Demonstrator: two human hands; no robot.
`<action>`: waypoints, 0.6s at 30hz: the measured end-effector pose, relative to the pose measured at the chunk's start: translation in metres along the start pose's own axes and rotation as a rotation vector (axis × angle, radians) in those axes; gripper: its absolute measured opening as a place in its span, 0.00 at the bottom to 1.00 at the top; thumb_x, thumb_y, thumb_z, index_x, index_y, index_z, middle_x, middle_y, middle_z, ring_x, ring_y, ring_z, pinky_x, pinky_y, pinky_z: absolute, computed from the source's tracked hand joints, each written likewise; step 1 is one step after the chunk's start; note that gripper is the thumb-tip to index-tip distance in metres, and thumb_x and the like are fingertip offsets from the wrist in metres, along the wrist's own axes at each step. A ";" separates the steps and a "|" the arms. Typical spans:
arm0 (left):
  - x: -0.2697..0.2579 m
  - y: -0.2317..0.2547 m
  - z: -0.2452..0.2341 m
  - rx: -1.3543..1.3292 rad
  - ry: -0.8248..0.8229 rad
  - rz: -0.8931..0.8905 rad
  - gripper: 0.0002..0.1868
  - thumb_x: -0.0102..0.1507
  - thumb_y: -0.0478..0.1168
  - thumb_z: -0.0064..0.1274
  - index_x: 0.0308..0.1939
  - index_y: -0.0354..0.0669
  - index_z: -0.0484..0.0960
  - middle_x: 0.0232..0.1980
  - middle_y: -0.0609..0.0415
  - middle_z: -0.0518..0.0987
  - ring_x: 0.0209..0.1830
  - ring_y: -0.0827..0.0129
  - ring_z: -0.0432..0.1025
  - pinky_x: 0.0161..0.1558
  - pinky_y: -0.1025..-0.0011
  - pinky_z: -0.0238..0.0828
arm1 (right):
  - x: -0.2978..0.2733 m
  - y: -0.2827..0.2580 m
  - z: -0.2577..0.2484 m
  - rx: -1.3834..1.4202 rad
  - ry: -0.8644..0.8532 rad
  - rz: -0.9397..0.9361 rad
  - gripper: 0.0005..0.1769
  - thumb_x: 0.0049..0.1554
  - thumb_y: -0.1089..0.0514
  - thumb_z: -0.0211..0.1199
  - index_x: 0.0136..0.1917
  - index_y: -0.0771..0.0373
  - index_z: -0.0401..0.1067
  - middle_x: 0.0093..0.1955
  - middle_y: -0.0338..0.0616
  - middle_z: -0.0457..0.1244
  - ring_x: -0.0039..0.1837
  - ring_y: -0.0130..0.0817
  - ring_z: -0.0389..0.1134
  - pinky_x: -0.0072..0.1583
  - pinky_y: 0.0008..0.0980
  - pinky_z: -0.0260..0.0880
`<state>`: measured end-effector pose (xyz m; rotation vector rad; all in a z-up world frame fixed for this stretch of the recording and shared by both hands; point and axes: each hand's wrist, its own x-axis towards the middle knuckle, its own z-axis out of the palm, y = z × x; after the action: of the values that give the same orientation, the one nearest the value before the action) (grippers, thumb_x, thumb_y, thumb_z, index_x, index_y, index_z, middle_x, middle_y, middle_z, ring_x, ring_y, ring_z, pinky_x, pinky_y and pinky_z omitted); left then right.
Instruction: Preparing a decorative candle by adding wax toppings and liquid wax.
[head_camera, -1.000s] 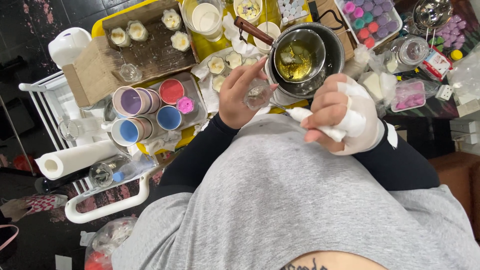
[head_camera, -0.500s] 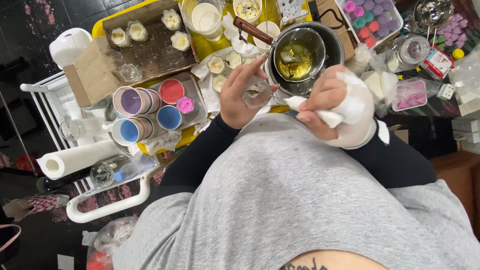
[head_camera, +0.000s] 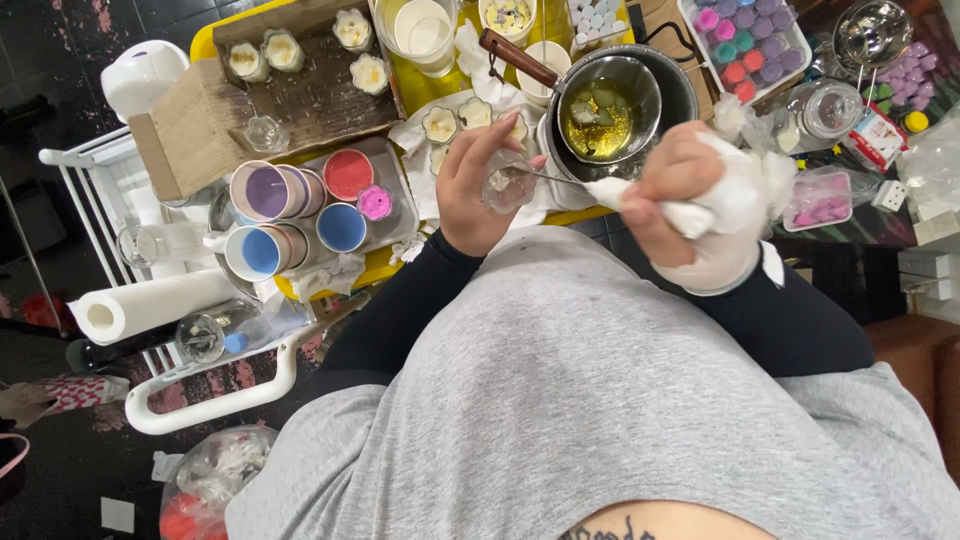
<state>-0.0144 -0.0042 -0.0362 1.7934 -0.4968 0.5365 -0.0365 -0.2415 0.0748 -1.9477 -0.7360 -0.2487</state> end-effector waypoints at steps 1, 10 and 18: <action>0.000 0.001 -0.001 0.001 0.002 0.000 0.35 0.62 0.30 0.71 0.70 0.46 0.72 0.52 0.54 0.75 0.49 0.70 0.75 0.50 0.74 0.76 | 0.003 -0.002 0.002 0.001 -0.002 -0.001 0.08 0.62 0.67 0.65 0.46 0.60 0.67 0.40 0.42 0.64 0.41 0.35 0.64 0.48 0.32 0.64; -0.006 0.005 -0.015 0.052 0.030 -0.030 0.37 0.61 0.31 0.72 0.71 0.46 0.71 0.51 0.54 0.76 0.49 0.70 0.75 0.52 0.73 0.76 | -0.004 0.001 0.010 0.209 -0.043 -0.095 0.08 0.63 0.64 0.63 0.47 0.61 0.64 0.38 0.38 0.63 0.38 0.34 0.63 0.49 0.35 0.63; -0.010 0.016 -0.045 -0.160 -0.074 -0.239 0.48 0.62 0.32 0.73 0.79 0.44 0.57 0.50 0.56 0.76 0.48 0.73 0.74 0.55 0.75 0.74 | -0.041 0.062 -0.004 0.412 0.656 -0.005 0.11 0.70 0.60 0.62 0.51 0.63 0.61 0.38 0.44 0.61 0.34 0.28 0.58 0.41 0.29 0.61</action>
<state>-0.0368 0.0351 -0.0189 1.6943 -0.3581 0.2582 -0.0313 -0.2800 0.0114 -1.3513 -0.3195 -0.6465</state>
